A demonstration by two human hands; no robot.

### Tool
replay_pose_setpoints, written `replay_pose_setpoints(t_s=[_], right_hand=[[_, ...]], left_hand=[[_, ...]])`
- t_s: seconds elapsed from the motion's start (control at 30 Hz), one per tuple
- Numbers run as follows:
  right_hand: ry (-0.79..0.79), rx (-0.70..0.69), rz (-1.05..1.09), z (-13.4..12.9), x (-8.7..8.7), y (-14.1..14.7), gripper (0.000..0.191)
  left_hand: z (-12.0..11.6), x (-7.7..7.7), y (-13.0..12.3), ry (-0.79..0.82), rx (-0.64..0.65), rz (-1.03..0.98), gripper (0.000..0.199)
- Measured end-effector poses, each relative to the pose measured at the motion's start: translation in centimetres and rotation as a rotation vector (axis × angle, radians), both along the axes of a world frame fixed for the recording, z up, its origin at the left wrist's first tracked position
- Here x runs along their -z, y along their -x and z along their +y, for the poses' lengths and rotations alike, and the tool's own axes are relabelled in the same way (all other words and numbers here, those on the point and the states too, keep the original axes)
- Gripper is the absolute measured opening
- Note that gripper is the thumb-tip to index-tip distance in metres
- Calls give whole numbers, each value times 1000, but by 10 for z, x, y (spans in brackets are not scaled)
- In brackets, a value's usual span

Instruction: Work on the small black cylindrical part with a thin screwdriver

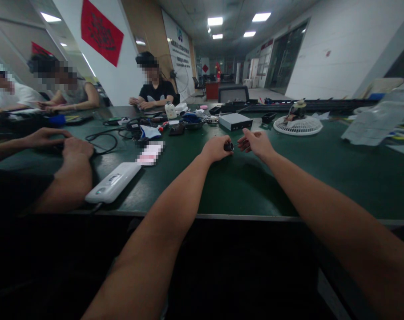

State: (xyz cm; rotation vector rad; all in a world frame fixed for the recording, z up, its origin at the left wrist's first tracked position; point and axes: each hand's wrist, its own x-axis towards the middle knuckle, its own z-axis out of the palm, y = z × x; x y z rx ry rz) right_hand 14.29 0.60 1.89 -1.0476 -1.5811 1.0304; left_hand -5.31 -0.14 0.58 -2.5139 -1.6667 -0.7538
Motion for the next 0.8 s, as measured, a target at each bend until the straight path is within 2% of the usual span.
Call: replay_pose_setpoints(t_s=[0.27,0.37,0.47,0.67,0.8], right_hand=[[3,-123,40,-4,0,2,59],[30,-72,11,-3,-1,1,59],[-13,-32,-5,-2,-1,1,57],[-17,-103,27,-5,1,1,53],[9,-90,46,0,2,-1,55]], left_hand=[[0,-1,2,4,3,-18,37],[0,0,1,-5,1,-8,37],[1,0,0,-12,-8,9,38],[1,0,3,-20,-20,-4,37],[1,0,2,-28,12,-5,37]])
